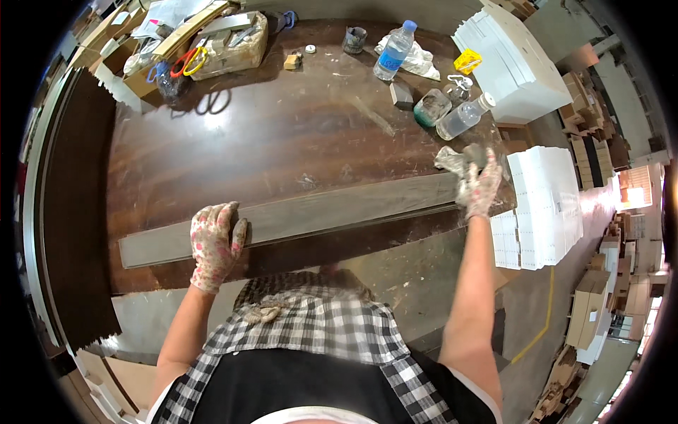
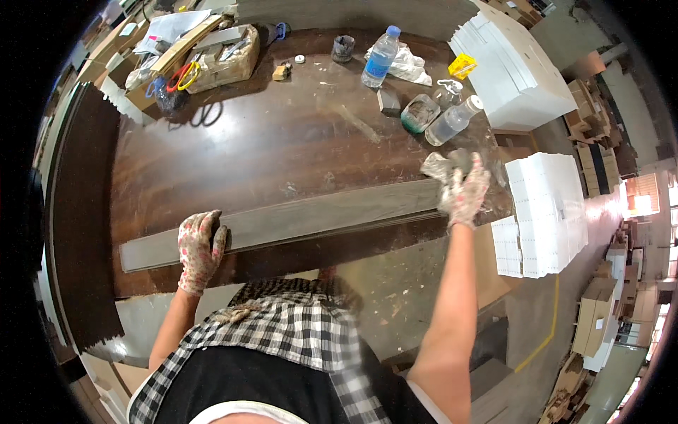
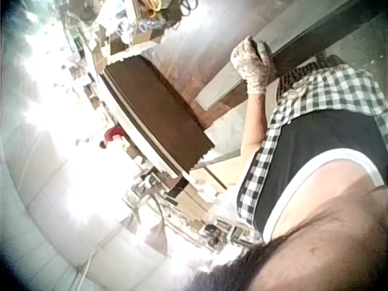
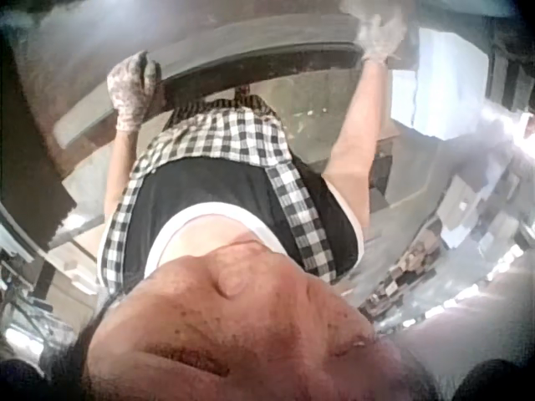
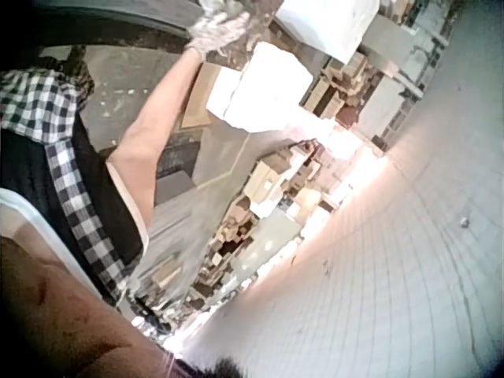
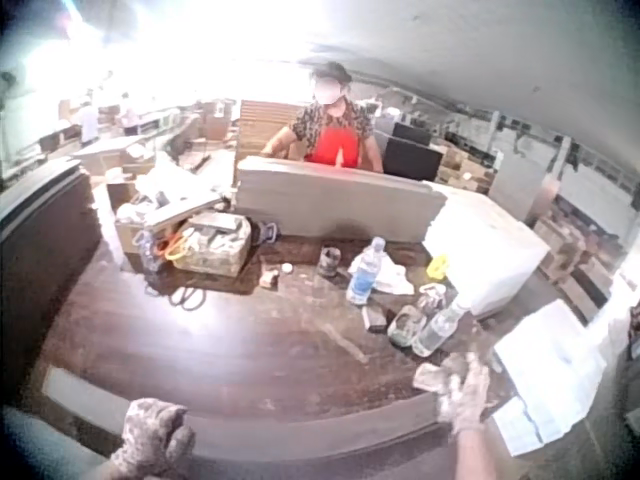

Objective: The person sands the surface and edges of a long wood panel using a sanding block held in one hand while using a cloth in the other hand. The person moves along the length of the wood panel, applying the sanding block to different sections.

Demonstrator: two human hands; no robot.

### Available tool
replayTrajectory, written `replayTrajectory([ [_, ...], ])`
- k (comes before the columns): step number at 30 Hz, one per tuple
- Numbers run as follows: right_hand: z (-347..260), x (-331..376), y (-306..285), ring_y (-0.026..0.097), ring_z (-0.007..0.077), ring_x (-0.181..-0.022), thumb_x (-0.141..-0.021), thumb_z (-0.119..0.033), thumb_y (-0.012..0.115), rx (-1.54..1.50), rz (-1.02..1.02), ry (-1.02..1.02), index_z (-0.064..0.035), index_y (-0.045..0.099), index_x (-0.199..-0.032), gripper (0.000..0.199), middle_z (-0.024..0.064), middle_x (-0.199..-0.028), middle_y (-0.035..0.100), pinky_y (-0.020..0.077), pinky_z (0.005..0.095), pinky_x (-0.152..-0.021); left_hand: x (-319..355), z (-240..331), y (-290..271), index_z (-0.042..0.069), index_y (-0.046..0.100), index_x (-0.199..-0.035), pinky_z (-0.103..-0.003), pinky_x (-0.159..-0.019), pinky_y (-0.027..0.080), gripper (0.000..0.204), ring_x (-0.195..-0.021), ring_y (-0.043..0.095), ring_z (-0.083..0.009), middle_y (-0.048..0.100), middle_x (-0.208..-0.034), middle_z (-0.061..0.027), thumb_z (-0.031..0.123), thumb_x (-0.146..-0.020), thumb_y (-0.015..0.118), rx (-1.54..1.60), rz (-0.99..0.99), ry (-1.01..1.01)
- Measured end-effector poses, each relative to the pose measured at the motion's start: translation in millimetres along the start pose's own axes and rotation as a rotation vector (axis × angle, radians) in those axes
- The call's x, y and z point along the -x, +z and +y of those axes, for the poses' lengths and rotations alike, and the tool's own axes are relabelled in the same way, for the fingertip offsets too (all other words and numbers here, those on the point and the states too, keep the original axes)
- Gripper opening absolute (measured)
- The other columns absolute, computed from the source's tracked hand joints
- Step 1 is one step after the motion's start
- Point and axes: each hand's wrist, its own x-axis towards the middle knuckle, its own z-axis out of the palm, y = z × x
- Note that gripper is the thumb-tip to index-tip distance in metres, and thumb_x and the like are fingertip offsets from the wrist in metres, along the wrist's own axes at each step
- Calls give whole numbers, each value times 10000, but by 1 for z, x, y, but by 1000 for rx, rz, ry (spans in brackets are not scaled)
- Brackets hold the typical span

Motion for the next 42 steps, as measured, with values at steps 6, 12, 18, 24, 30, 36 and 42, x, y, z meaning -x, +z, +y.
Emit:
replayTrajectory([
  [6,-21,-17,-34,450,400,-1338,-920,-192,665,-192,132,61,-61,489,-1430,555,223,-1412,518,366,475,-1135,-2,2,-13,58,588,-1291,-485,-1037,413,591,-1112,581,-352,641,-1176,-143,291,-783,781,-22,-105,12],
  [12,-11,4,-1,417,360,-1406,-929,-276,649,-90,12,-103,-100,445,-1490,622,152,-1462,508,313,464,-1187,-8,4,-14,55,555,-1339,-492,-1072,395,751,-1168,563,-355,618,-1241,-146,364,-701,802,-35,-206,99],
  [18,21,-19,-49,476,319,-1344,-924,-101,692,-428,330,55,-6,470,-1445,574,197,-1401,523,351,414,-1159,-8,1,-23,67,543,-1348,-474,-1025,428,838,-1112,565,-350,620,-1181,-140,118,-573,857,-64,-241,136],
  [24,5,13,-75,480,273,-1338,-937,-73,696,-593,486,100,32,468,-1427,551,162,-1437,511,349,392,-1163,-16,19,-38,157,640,-1269,-476,-865,478,724,-956,584,-302,612,-1002,-68,187,-589,885,-274,-430,186],
  [30,-8,22,-114,536,235,-1225,-941,-58,665,-833,552,129,8,399,-1475,600,135,-1374,509,463,387,-1059,-11,22,-23,98,527,-1388,-469,-1025,435,934,-1193,555,-351,595,-1289,-123,266,-562,929,-31,-331,117],
  [36,-72,24,-146,520,300,-1282,-1003,-226,594,-1012,545,15,34,434,-1441,534,197,-1379,527,433,436,-1087,-13,13,-8,107,543,-1383,-484,-1089,375,896,-1279,518,-354,589,-1330,-108,329,-600,919,-27,-267,143],
  [42,-183,78,-113,475,251,-1333,-936,-325,691,-1392,-5,-148,-34,361,-1512,724,150,-1478,453,413,401,-1123,-46,105,25,56,273,-1566,-479,-1136,391,1071,-1422,381,-314,278,-1606,-127,388,-754,887,1682,67,-94],
])
